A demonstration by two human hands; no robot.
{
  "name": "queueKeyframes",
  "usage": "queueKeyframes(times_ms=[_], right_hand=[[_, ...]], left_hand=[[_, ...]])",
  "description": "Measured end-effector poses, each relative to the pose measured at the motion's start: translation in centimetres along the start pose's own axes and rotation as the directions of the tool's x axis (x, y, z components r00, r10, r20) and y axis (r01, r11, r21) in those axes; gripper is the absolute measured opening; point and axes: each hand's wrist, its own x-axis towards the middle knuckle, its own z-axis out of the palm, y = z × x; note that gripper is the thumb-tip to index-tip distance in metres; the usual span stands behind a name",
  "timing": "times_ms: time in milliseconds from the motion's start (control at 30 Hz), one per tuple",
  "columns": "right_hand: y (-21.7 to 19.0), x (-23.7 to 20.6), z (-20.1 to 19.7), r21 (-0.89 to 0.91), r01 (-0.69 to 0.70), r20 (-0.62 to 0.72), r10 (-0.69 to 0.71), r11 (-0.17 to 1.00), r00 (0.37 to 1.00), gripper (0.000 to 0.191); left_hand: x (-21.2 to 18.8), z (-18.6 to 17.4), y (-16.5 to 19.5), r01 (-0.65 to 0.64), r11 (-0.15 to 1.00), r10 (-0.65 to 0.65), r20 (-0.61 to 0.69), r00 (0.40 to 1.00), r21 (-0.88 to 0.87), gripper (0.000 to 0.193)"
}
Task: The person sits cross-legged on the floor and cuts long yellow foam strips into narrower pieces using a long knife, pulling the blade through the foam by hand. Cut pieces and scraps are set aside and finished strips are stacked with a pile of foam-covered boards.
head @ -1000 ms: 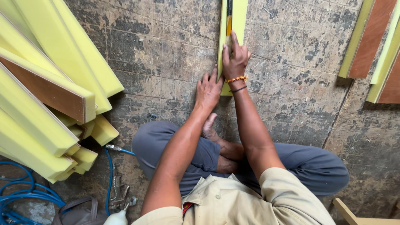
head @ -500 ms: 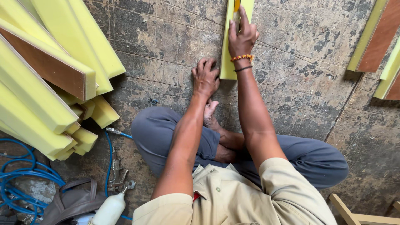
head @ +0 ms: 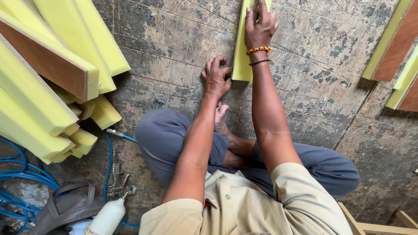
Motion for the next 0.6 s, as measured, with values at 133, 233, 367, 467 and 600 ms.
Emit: queueKeyframes(times_ms=[133,233,367,467,600], right_hand=[[0.0,-3.2,-1.2,0.011,-0.007,0.046,0.007,1.0,0.999,0.049],[0.2,-4.5,-1.6,0.05,-0.03,0.097,0.025,0.998,0.995,0.05],[0.3,-2.9,-1.1,0.013,-0.074,0.059,0.073,0.997,0.996,0.046],[-0.2,-1.9,-1.3,-0.061,-0.04,0.013,0.041,0.997,0.999,0.046],[-0.8,-4.8,-2.5,-0.009,-0.019,0.076,0.02,1.0,0.997,0.046]], left_hand=[[0.0,0.0,-0.2,0.012,1.0,-0.012,0.018,1.0,-0.023,0.026],[-0.1,0.1,-0.3,0.016,0.999,-0.015,0.014,1.0,-0.031,0.025],[-0.1,-0.1,-0.2,0.009,1.0,-0.008,0.017,1.0,-0.008,0.026],[0.1,-0.4,-0.1,0.026,0.999,-0.026,0.035,0.999,-0.025,0.028],[0.0,-0.6,0.0,0.031,0.999,-0.029,0.036,0.999,-0.035,0.029]])
